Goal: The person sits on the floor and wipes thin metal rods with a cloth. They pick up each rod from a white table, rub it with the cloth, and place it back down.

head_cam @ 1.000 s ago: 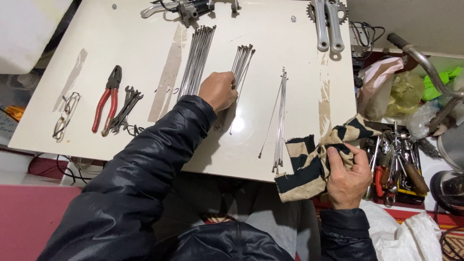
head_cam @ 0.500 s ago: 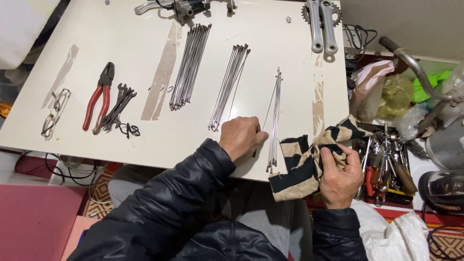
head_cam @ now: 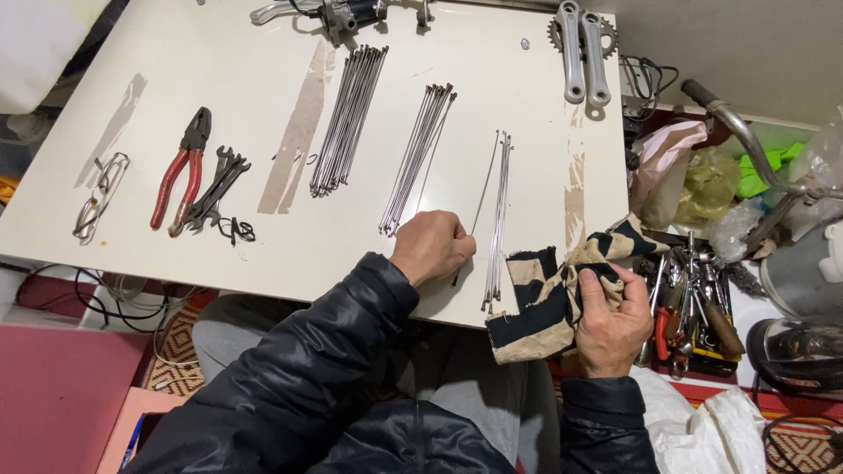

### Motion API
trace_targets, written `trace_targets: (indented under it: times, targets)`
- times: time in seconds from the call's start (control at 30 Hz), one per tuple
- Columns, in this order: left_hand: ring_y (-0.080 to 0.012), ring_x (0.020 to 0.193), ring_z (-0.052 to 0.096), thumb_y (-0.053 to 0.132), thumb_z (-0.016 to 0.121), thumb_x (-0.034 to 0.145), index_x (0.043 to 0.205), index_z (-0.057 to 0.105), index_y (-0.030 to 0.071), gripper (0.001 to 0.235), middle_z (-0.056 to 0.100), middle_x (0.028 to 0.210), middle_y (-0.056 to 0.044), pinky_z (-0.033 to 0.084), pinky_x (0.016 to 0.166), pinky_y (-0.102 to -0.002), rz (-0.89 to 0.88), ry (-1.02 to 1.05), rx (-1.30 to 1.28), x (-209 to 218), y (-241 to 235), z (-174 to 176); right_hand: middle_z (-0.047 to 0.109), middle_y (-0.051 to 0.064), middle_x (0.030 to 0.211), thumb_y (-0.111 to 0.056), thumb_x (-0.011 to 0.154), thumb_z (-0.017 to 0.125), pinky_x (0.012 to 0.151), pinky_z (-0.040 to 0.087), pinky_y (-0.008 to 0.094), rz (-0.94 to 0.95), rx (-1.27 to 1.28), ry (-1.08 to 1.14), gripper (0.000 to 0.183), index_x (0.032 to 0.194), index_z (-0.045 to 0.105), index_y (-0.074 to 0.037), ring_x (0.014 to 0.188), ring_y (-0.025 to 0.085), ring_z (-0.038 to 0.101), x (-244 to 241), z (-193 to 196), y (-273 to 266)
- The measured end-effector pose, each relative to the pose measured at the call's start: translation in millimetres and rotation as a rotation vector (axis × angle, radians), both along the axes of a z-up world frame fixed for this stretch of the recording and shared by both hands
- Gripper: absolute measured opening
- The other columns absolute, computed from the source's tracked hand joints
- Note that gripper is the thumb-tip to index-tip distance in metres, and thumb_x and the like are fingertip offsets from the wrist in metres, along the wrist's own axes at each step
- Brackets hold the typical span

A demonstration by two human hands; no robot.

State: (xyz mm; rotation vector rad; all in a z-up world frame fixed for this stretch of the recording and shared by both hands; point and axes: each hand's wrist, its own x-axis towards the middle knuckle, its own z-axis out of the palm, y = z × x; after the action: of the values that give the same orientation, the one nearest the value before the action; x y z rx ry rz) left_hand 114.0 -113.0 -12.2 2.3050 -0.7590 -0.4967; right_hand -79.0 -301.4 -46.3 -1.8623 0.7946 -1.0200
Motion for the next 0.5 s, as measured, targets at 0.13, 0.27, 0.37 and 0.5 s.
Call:
trace_targets:
  times: [0.13, 0.27, 0.37, 0.5]
  targets:
    - [-0.0407, 0.078, 0.074, 0.030, 0.068, 0.084, 0.080, 0.073, 0.002, 0.029, 0.070, 0.071, -0.021, 0.058, 0.066, -0.050, 0.066, 0.129, -0.069, -1.6, 9.0, 2.4, 0.068, 0.016, 0.090, -0.011, 0.094, 0.086, 0.073, 0.053, 0.035, 0.001, 0.002, -0.013, 0.025, 0.113, 0.072, -0.004, 0.086, 0.018, 0.063, -0.1, 0.4, 0.2]
    - [-0.0247, 0.060, 0.073, 0.016, 0.068, 0.084, 0.098, 0.072, -0.005, 0.026, 0.073, 0.072, -0.017, 0.061, 0.059, -0.038, 0.187, 0.461, -0.262, -16.0, 20.5, 22.7, 0.067, 0.017, 0.095, -0.011, 0.092, 0.085, 0.081, 0.054, 0.038, 0.049, 0.014, -0.016, 0.039, 0.125, 0.067, -0.001, 0.092, 0.020, 0.063, -1.3, 8.8, 3.5]
    - [-0.0229, 0.057, 0.071, 0.008, 0.066, 0.085, 0.104, 0.068, -0.012, 0.028, 0.071, 0.071, -0.019, 0.063, 0.055, -0.036, 0.245, 0.623, -0.422, -19.5, 25.7, 22.9, 0.067, 0.016, 0.095, -0.009, 0.090, 0.085, 0.081, 0.054, 0.037, 0.056, 0.045, 0.000, 0.038, 0.122, 0.067, 0.000, 0.091, 0.019, 0.062, -2.1, 3.8, 0.3]
    - [-0.0234, 0.059, 0.071, 0.008, 0.068, 0.086, 0.106, 0.064, -0.016, 0.032, 0.069, 0.075, -0.022, 0.063, 0.053, -0.034, 0.289, 0.698, -0.558, -26.0, 33.1, 21.3, 0.070, 0.015, 0.092, -0.011, 0.090, 0.084, 0.077, 0.055, 0.039, 0.036, 0.043, 0.031, 0.028, 0.114, 0.071, -0.003, 0.087, 0.019, 0.065, -2.9, 7.8, -7.1]
